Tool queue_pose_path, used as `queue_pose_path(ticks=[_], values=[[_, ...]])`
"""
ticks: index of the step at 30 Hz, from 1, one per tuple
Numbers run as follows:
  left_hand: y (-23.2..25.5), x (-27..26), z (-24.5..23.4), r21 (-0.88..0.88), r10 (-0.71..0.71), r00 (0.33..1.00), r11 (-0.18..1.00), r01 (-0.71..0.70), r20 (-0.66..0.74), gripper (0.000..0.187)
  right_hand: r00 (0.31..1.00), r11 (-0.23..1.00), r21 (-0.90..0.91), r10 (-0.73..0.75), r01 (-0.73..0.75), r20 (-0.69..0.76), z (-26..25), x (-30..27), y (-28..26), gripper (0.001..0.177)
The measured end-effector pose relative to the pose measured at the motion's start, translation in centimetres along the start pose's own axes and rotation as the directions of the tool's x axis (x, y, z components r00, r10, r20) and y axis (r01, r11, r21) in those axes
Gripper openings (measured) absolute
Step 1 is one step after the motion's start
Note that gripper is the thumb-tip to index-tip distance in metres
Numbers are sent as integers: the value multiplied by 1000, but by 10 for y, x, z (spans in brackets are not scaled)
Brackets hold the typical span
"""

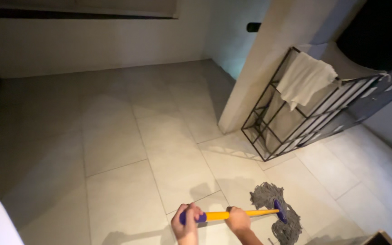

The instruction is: The person mops a tiled floor using a mop, moving it back and forth over the surface of the tiles.

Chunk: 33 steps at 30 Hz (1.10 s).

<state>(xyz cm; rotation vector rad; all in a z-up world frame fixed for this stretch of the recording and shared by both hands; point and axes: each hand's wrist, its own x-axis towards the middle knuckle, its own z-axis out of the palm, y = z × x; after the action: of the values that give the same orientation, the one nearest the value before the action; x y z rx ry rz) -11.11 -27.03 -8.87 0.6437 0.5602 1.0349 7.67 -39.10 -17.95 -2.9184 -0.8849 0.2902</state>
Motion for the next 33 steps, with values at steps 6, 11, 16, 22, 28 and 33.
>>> queue_pose_path(ticks=[6,11,16,22,28,33], values=[[61,-11,51,136,77,994,988,-66,-73,34,999,985,171,-33,32,5,-35,-5,-15,17],[193,6,46,137,305,951,945,-295,-56,25,872,786,410,-322,464,-369,-64,-40,-118,17],[351,15,13,171,444,883,892,-419,-151,31,804,574,563,-435,595,-406,-113,-106,-266,24],[500,57,-127,-36,529,845,846,-532,-82,15,698,419,619,-644,664,-313,-144,-188,-444,28],[544,132,-301,-503,521,794,800,-326,314,13,715,470,710,-696,524,-66,-144,-225,-533,31],[530,146,-300,-174,580,814,799,-576,-30,6,711,481,684,-699,549,-79,-143,-226,-529,30]])
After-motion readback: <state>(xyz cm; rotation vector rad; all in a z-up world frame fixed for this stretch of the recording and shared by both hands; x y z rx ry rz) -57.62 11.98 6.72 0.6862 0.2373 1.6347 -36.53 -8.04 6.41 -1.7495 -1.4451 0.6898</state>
